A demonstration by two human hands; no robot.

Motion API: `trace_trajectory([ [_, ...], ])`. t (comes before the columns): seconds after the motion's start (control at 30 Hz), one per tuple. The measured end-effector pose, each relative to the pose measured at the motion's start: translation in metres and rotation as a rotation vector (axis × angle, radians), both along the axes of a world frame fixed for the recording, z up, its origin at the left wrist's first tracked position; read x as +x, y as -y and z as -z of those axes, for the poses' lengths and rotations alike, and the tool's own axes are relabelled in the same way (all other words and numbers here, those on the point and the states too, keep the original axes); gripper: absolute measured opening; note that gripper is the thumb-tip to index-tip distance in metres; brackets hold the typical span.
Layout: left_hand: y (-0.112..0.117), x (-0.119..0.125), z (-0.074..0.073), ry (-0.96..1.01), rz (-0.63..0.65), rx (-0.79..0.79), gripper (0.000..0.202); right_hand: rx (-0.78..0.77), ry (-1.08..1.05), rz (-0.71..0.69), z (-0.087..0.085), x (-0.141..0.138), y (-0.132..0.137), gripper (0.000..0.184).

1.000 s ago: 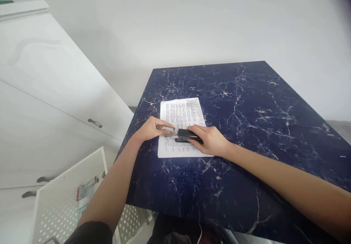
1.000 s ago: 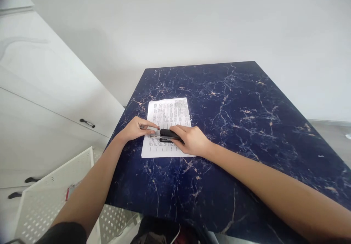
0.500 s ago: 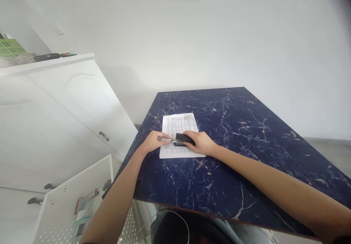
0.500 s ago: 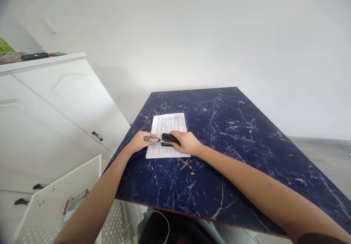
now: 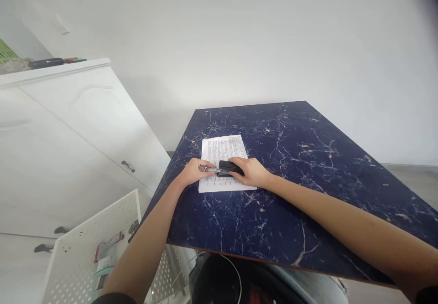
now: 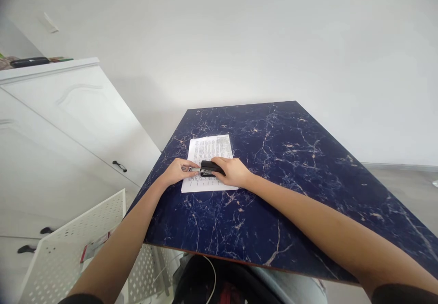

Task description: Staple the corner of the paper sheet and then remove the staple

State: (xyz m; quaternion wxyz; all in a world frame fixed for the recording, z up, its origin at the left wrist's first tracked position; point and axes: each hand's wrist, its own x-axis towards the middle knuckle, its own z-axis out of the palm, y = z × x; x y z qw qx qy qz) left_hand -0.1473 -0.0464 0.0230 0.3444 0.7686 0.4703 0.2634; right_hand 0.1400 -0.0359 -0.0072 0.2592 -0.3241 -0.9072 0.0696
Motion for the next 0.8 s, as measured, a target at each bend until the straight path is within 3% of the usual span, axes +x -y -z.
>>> trace_trajectory([
  [0.13, -0.003, -0.01, -0.004, 0.024, 0.024, -0.059, 0.037, 0.008, 0.006, -0.002, 0.001, 0.0, -0.001, 0.036],
  [0.2, -0.007, -0.015, -0.005, 0.151, -0.066, -0.051, 0.028, 0.011, 0.005, 0.002, 0.001, 0.001, -0.001, 0.036],
  [0.33, -0.011, -0.013, -0.014, 0.786, -0.27, -0.103, 0.02, -0.005, -0.038, -0.014, 0.0, 0.001, 0.0, 0.04],
  [0.4, -0.008, -0.003, -0.023, 1.058, -0.239, -0.177, 0.02, 0.035, -0.113, -0.05, -0.003, 0.001, 0.001, 0.047],
  [0.47, -0.002, 0.013, -0.035, 1.204, -0.195, -0.188, 0.023, 0.147, -0.2, -0.076, -0.008, 0.002, 0.003, 0.047],
  [0.6, 0.017, 0.057, -0.058, 1.159, -0.131, -0.237, 0.033, 0.307, -0.337, -0.062, -0.028, -0.001, 0.014, 0.026],
  [0.8, 0.035, 0.107, -0.074, 1.05, 0.032, -0.275, 0.027, 0.187, -0.524, 0.015, -0.071, -0.011, 0.035, 0.037],
])
